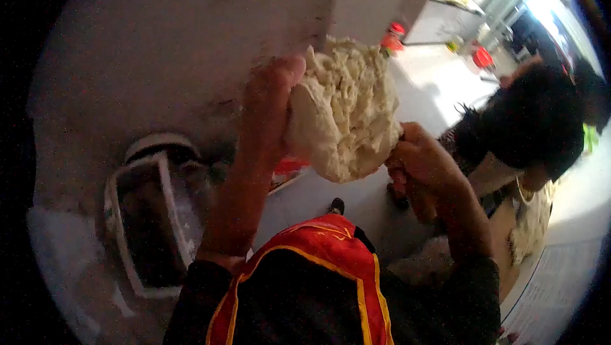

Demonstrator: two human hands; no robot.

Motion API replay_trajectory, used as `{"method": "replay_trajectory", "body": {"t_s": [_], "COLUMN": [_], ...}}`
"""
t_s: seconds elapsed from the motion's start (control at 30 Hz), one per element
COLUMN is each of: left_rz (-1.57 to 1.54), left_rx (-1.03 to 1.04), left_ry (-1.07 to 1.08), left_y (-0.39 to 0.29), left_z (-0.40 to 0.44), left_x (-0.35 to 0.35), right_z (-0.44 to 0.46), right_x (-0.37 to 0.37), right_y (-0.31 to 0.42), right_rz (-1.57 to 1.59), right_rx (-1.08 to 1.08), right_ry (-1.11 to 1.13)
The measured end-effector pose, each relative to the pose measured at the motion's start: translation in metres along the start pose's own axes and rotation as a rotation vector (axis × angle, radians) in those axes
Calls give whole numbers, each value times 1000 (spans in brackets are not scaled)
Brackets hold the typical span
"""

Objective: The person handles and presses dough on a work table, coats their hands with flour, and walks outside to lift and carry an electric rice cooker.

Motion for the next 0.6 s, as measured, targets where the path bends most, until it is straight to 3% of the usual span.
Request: {"method": "replay_trajectory", "body": {"t_s": [0.03,0.13,0.17,0.2,0.3,0.37,0.4,0.43,0.47,0.5,0.53,0.6], "left_rz": [-4,-194,-338,-403,-453,-477,-539,-532,-505,-381,-249,-221], "left_rx": [-100,-314,-416,-466,-599,-671,-649,-626,-647,-536,-403,-425], "left_ry": [-2,121,167,209,263,298,355,383,438,548,702,803], "left_y": [39,79,69,30,110,151,65,42,61,87,105,101], "left_z": [11,58,72,60,56,113,131,138,169,229,259,291], "left_x": [55,93,88,32,129,181,134,68,103,149,177,183], "right_z": [9,34,17,-3,-6,38,6,17,34,72,91,112], "right_x": [-57,-101,-92,-22,-105,-171,-112,-45,-79,-128,-143,-135], "right_y": [-35,-49,-16,19,-46,-51,39,65,61,65,53,72], "right_rz": [54,27,-45,-2,85,119,70,91,157,263,404,526], "right_rx": [32,76,142,132,166,166,178,190,226,267,232,170], "right_ry": [12,-42,-109,-156,-189,-238,-321,-355,-407,-467,-513,-570]}}
Point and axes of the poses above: each hand's wrist, its own z-axis towards the middle knuckle, its own x-axis out of the palm, y = z × x, the point moved 1 cm from there along z, towards the middle knuckle, and after that the axes turned 6 degrees about -z, right-handed, at the moved point
